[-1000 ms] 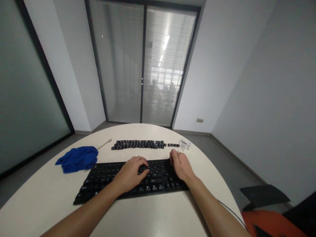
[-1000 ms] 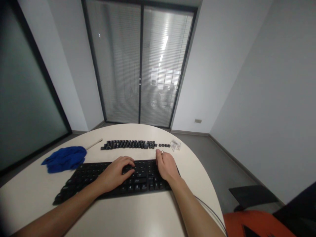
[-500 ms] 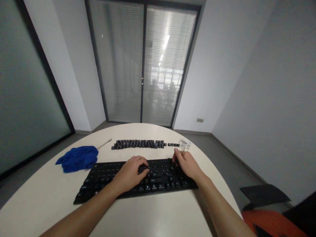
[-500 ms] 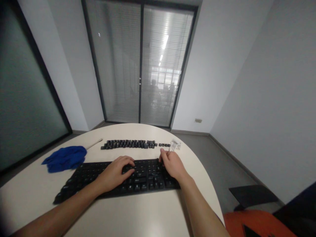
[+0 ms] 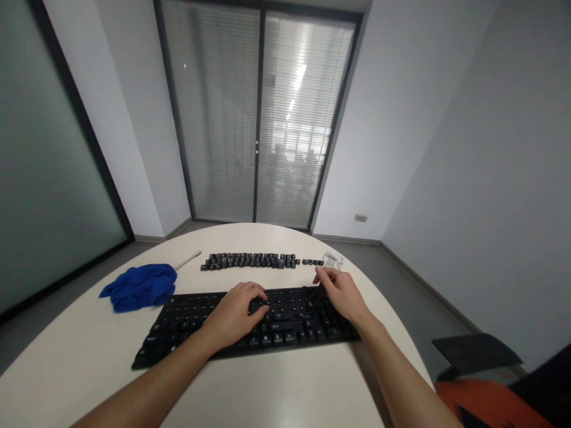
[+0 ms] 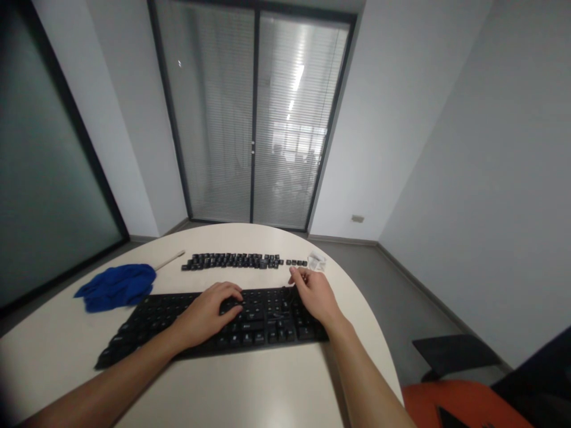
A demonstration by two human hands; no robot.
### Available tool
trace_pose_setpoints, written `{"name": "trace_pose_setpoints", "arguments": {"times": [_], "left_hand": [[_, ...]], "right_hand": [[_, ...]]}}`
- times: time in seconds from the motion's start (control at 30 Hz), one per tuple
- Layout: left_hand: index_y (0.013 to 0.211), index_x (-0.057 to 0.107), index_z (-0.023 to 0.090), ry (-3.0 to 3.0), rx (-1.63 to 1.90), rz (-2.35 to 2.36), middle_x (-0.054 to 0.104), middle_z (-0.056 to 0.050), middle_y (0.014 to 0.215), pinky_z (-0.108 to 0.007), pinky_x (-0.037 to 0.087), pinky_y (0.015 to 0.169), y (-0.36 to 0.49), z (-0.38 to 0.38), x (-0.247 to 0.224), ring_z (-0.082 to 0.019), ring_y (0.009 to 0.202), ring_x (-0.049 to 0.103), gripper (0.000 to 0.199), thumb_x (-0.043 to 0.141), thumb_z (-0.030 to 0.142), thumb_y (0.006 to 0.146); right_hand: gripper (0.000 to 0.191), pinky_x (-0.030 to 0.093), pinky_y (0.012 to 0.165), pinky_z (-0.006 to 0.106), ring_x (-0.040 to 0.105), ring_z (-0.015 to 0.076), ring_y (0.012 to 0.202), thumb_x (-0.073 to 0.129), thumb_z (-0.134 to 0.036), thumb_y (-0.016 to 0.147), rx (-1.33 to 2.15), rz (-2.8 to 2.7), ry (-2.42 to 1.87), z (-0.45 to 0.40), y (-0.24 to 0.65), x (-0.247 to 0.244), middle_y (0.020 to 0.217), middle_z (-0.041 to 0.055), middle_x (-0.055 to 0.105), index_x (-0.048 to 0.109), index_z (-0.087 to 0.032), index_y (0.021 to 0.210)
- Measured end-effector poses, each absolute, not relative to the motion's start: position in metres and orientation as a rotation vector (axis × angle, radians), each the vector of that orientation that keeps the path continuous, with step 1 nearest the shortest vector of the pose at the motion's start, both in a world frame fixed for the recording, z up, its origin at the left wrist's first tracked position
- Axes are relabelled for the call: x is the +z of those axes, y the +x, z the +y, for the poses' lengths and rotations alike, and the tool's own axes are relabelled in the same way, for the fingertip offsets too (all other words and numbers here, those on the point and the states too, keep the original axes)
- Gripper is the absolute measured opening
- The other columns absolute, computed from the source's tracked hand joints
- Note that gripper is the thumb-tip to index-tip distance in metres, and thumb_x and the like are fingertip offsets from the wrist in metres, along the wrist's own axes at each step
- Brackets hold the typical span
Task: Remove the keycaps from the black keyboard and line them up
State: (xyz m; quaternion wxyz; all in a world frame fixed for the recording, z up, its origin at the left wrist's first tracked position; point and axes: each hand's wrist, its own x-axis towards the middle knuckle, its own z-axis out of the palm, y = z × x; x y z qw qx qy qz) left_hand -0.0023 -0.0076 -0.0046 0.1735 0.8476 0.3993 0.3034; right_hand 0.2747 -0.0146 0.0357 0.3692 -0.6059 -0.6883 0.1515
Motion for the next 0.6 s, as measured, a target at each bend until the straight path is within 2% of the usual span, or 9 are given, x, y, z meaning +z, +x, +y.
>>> {"name": "trace_pose_setpoints", "arguments": {"times": [0.27,0.6], "left_hand": [[0.093,0.063,0.023,2.423,0.872,1.127,0.065,-0.004,0.107,-0.042,0.046,0.095,-0.003,-0.006,-0.007,-0.023,0.103,0.058,0.009,0.060,0.030,0.088],[0.094,0.063,0.023,2.426,0.867,1.121,0.066,-0.004,0.108,-0.043,0.045,0.096,-0.003,-0.005,-0.008,-0.023,0.103,0.058,0.009,0.060,0.028,0.088]], "right_hand": [[0.062,0.051,0.055,0.029,0.065,0.0191,0.051,0.036,-0.069,0.090,0.764,-1.584,-1.529,-0.009,0.271,0.028,0.055,0.0052,0.067,0.065,-0.018,0.069],[0.061,0.052,0.046,0.030,0.065,0.0203,0.046,0.039,-0.071,0.087,0.805,-1.441,-1.545,-0.005,0.268,0.023,0.054,0.0072,0.067,0.061,-0.019,0.064]]}}
